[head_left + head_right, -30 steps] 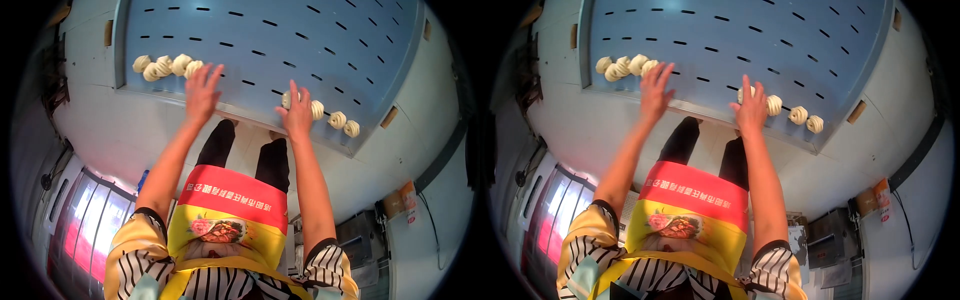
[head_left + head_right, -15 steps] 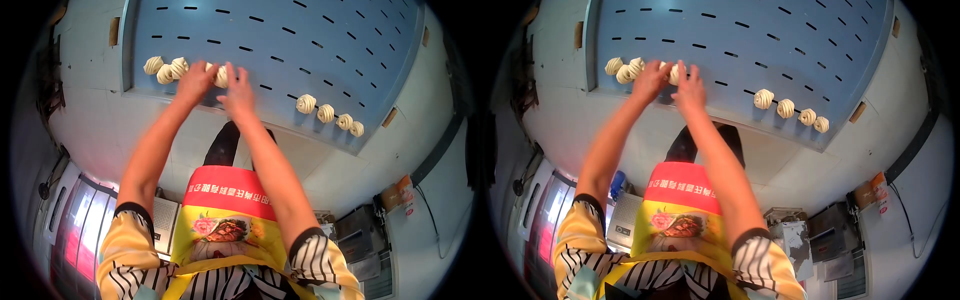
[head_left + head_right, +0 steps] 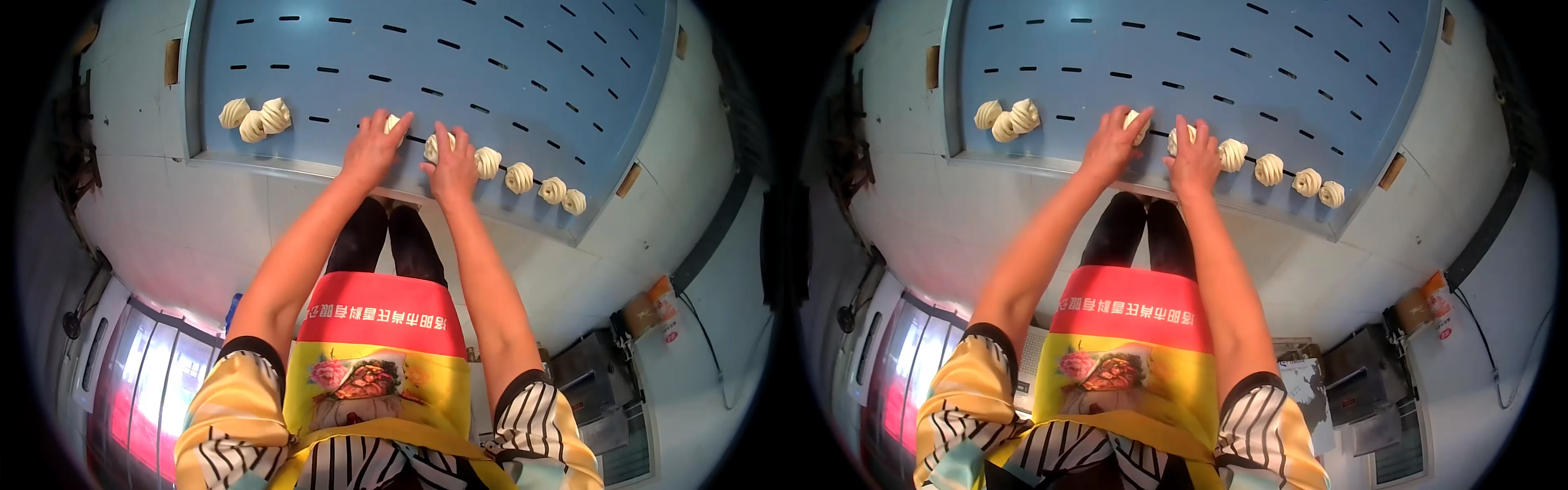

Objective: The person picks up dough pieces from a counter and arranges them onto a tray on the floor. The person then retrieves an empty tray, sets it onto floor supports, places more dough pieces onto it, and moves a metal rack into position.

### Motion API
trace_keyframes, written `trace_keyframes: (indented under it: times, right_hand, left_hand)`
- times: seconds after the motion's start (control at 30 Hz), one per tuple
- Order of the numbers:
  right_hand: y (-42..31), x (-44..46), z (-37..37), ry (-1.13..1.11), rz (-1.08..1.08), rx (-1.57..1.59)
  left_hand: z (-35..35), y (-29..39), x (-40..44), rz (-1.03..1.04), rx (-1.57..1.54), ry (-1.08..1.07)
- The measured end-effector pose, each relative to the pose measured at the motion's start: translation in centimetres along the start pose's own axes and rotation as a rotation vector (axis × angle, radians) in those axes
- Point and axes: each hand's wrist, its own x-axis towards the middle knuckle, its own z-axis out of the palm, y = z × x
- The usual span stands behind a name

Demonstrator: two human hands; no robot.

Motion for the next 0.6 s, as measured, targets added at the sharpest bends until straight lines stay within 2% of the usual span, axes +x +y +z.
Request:
trace_keyframes:
  times: [0.1,0.17,0.3,0.4,0.43,0.5,0.53,0.6]
  right_hand:
    - [-0.3,-0.6,-0.8,0.100,0.020,0.042]
    - [1.4,-0.5,1.4,0.062,-0.014,0.132]
    - [2.2,-0.1,2.2,0.011,0.017,0.149]
    - [1.5,-0.3,2.2,0.070,0.033,0.119]
    - [0.2,-0.6,0.6,0.098,0.045,-0.029]
    - [-3.4,-0.9,-1.7,0.170,0.093,-0.020]
    - [-5.2,-1.3,-1.9,0.185,0.123,0.005]
    - [-10.6,-0.8,-0.5,0.088,-0.060,0.223]
  left_hand:
    - [-1.0,-0.8,-0.8,0.042,-0.087,0.024]
    - [-1.3,-1.5,-1.0,0.088,-0.177,-0.006]
    - [1.2,-2.0,-0.9,0.043,-0.136,0.026]
    - [1.2,-2.5,-1.1,0.054,-0.136,0.044]
    - [-0.5,-2.2,-1.6,0.067,-0.140,0.035]
    - [-4.3,-3.5,-2.5,0.135,-0.144,0.054]
    - [-5.9,-5.3,-3.4,0.103,-0.053,0.103]
    - [-9.2,-10.1,-5.7,0.042,0.123,0.199]
